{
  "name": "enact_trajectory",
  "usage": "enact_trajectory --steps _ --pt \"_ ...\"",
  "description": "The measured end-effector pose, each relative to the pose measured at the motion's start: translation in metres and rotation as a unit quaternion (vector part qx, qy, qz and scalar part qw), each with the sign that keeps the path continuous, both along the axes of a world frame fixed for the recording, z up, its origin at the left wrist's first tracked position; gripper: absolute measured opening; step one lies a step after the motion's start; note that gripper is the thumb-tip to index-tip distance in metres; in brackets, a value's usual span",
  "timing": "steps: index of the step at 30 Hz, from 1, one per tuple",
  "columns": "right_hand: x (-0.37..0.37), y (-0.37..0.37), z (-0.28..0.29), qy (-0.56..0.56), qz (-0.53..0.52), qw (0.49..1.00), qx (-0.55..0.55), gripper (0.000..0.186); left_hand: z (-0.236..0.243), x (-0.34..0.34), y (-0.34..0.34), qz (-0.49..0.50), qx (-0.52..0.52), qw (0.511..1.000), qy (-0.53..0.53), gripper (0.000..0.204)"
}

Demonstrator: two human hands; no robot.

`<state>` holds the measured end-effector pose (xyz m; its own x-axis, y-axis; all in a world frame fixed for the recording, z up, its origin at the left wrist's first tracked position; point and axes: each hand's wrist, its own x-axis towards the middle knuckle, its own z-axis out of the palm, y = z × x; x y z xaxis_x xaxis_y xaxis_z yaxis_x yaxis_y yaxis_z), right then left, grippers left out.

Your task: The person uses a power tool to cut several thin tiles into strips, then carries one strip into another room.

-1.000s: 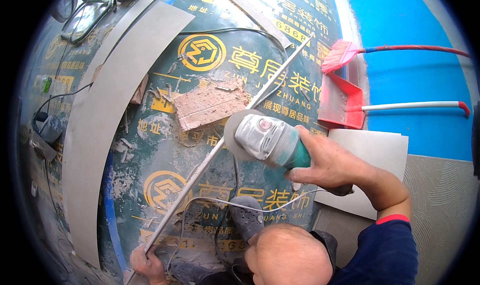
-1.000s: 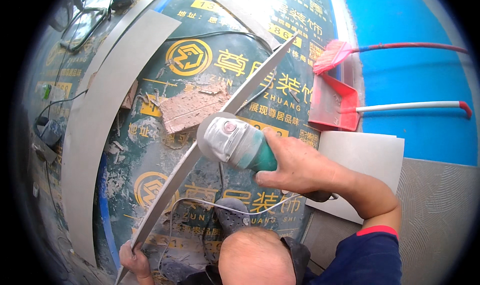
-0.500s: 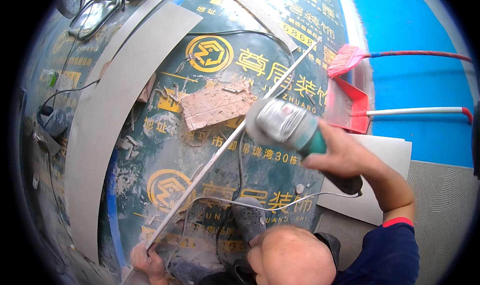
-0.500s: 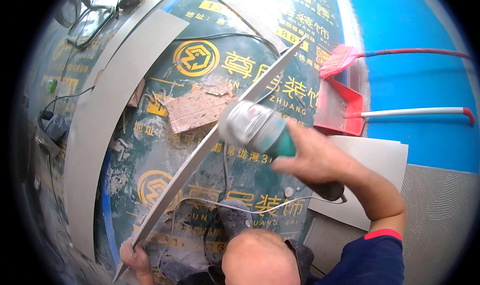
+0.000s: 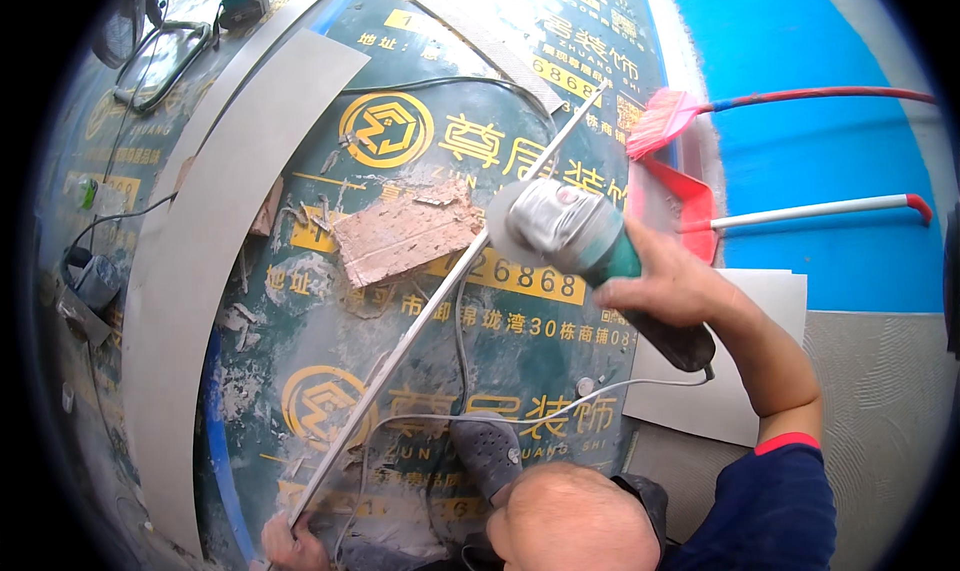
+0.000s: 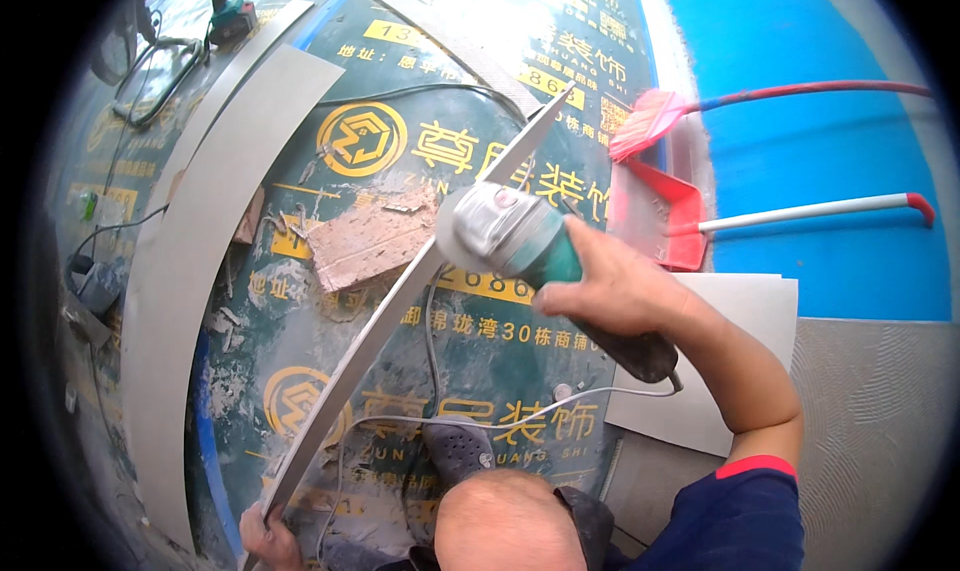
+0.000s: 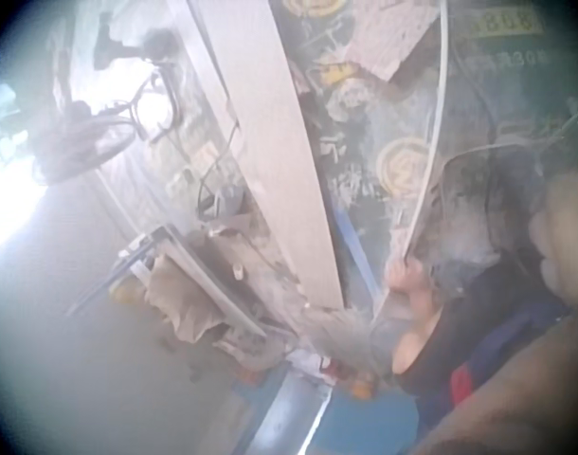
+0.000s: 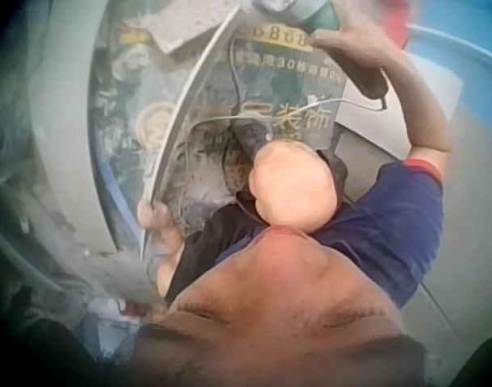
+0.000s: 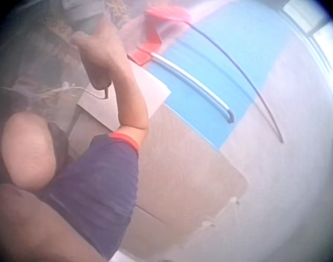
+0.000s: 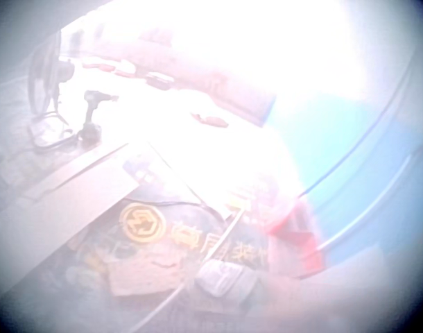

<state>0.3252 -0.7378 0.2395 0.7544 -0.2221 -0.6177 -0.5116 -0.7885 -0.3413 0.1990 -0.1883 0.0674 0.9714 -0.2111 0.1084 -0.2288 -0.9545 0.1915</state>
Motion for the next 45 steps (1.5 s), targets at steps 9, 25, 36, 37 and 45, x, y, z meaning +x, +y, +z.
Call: enact_trajectory --steps 9,25,36,37,45 --pt "0.017 -0.053 -0.010 -0.085 -0.121 0.987 0.060 0.069 0.001 0.002 -0.004 0.008 -0.004 1.000 -0.007 0.013" --pt "0.013 -0.052 -0.007 -0.040 -0.001 0.999 0.010 0.078 0.009 0.006 -0.004 -0.003 -0.003 1.000 0.025 0.020" --pt "0.039 -0.083 0.004 -0.056 -0.172 0.982 0.058 0.061 0.007 0.006 -0.002 0.010 0.010 0.999 0.040 0.014" --pt "0.037 -0.079 0.004 -0.060 -0.164 0.981 0.083 0.062 0.006 0.006 -0.002 0.002 0.002 1.000 0.018 0.013" --pt "0.011 -0.040 -0.006 -0.035 0.049 0.998 0.034 0.077 -0.010 0.003 0.017 -0.021 -0.006 1.000 0.005 0.011"
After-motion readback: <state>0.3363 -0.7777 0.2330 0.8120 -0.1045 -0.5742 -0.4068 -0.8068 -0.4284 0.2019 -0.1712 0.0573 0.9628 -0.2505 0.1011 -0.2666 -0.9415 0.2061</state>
